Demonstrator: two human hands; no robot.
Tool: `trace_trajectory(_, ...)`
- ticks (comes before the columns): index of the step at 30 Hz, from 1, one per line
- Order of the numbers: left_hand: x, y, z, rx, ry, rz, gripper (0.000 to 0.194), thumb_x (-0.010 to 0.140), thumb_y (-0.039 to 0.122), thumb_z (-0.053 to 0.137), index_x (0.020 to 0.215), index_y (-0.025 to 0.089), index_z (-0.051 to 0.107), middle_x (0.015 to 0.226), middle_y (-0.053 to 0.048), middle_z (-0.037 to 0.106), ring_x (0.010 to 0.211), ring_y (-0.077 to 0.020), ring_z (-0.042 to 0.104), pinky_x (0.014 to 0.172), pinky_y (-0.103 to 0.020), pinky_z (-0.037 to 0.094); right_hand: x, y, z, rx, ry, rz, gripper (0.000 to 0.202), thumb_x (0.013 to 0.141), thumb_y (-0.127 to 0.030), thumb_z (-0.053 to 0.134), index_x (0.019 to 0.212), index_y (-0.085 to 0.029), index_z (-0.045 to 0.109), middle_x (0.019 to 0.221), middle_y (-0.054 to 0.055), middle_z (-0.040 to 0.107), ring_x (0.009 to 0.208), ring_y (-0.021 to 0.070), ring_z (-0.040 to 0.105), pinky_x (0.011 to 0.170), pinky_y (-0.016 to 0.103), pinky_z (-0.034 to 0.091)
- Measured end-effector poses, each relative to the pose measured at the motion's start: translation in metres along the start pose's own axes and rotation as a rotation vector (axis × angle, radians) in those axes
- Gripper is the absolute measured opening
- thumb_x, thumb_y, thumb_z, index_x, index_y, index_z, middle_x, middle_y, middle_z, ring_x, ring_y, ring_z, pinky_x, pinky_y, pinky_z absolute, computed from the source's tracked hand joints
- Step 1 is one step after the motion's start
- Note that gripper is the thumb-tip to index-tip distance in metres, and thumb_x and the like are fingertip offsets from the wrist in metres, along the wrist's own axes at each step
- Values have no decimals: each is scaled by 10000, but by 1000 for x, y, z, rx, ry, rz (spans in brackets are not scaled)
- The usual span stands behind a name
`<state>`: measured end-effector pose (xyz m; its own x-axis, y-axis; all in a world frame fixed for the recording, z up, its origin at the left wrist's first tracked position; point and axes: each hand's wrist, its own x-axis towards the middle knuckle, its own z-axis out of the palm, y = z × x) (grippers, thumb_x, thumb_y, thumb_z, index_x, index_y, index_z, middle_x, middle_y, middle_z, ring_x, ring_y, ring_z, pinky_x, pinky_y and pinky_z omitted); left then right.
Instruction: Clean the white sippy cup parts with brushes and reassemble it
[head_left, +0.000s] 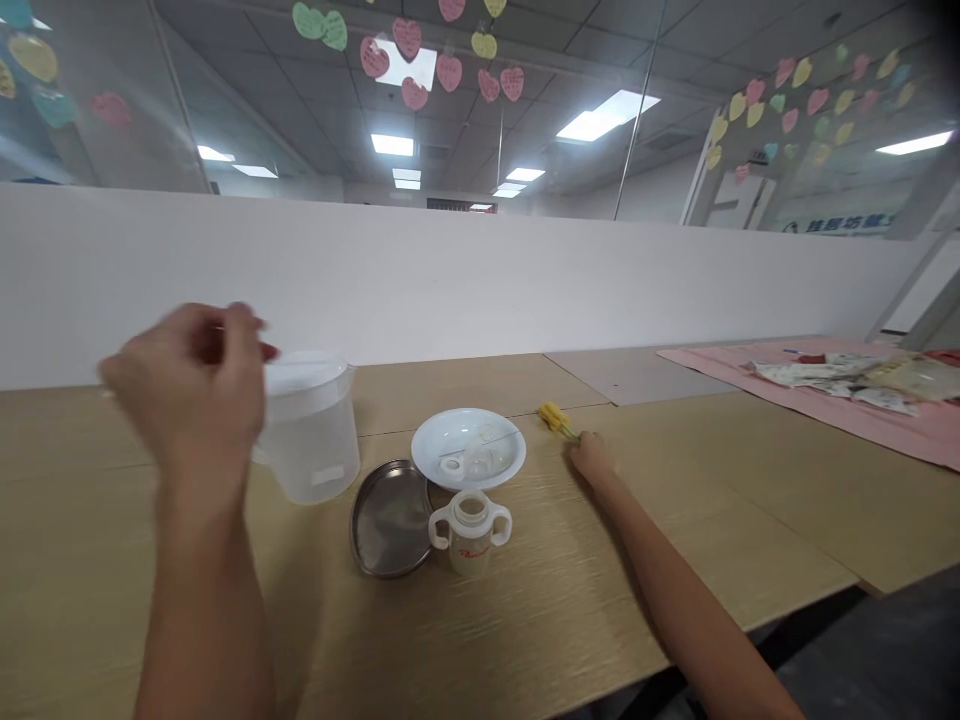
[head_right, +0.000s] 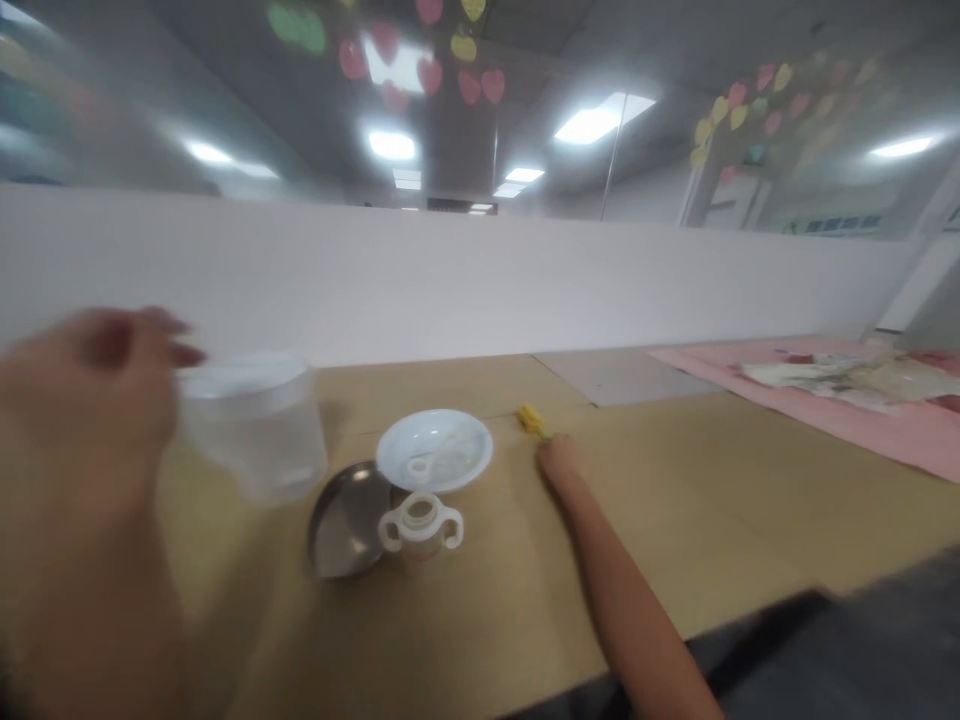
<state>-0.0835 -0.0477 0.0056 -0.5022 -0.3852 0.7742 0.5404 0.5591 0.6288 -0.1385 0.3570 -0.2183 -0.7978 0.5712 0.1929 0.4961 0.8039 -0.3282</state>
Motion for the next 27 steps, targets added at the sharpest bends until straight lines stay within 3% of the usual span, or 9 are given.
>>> trace_trajectory(1, -12, 15, 14, -86, -79, 73, 295, 830, 398, 471, 717, 152, 589, 609, 3, 523, 603, -132, 486, 680, -258, 392, 0, -2, -1, 22, 7, -17, 246, 811, -125, 419, 972, -67, 596, 884, 169, 603, 817, 226, 589, 635, 275, 404)
trace_trajectory(3, -39, 26, 53, -209, -566, 135, 324, 825, 405, 461, 660, 158, 592, 561, 2, 548, 551, -131, 508, 598, -242, 397, -2, -9, -4, 61, 30, -47, 259, 829, -137, 403, 1028, -79, 557, 861, 139, 606, 753, 189, 584, 587, 245, 375)
trace_trajectory(5, -67, 14, 98, -109, -975, 211, 293, 839, 375, 440, 757, 173, 636, 711, -28, 639, 658, -161, 567, 630, -256, 407, -5, -16, -5, 111, 79, -67, 260, 844, -155, 390, 1057, -96, 527, 838, 117, 604, 700, 172, 569, 545, 237, 338)
trace_trajectory(8, -101, -26, 154, 59, -1226, 223, 301, 865, 326, 394, 777, 167, 634, 918, -80, 659, 792, -192, 591, 712, -278, 409, -10, -24, -3, 194, 165, -123, 223, 863, -172, 376, 1018, -118, 528, 770, 92, 594, 639, 165, 540, 517, 238, 290)
trace_trajectory(12, -119, -63, 186, 97, -1259, 195, 362, 846, 303, 418, 554, 152, 568, 676, -76, 637, 698, -192, 594, 664, -269, 402, -12, -27, 5, 219, 194, -204, 191, 876, -186, 378, 946, -135, 548, 704, 74, 578, 600, 161, 510, 515, 238, 259)
trace_trajectory(16, -116, -65, 189, 109, -1132, 125, 225, 781, 242, 496, 600, 141, 584, 623, -50, 606, 623, -164, 562, 618, -256, 382, -13, -27, 4, 255, 227, -215, 206, 887, -224, 373, 906, -146, 562, 678, 63, 573, 580, 151, 495, 526, 234, 254)
trace_trajectory(18, -109, -60, 186, 112, -1039, 78, 140, 769, 252, 527, 746, 140, 608, 690, -47, 621, 662, -159, 568, 632, -252, 385, -16, -29, -1, 303, 247, -256, 238, 897, -269, 357, 885, -152, 563, 681, 59, 576, 585, 149, 497, 535, 234, 264)
trace_trajectory(23, -84, -40, 160, -30, -848, -4, 288, 817, 304, 486, 1048, 136, 527, 569, 12, 558, 595, -146, 558, 624, -246, 406, -35, -46, -14, 458, 311, -463, 360, 914, -385, 267, 833, -164, 539, 679, 54, 574, 606, 161, 506, 562, 244, 312)
trace_trajectory(27, -71, -19, 133, -125, -847, -21, 379, 854, 283, 401, 1188, 128, 494, 754, -50, 655, 723, -159, 611, 658, -250, 438, -55, -65, -15, 549, 296, -559, 364, 912, -419, 261, 842, -174, 521, 696, 49, 585, 626, 167, 523, 581, 248, 337)
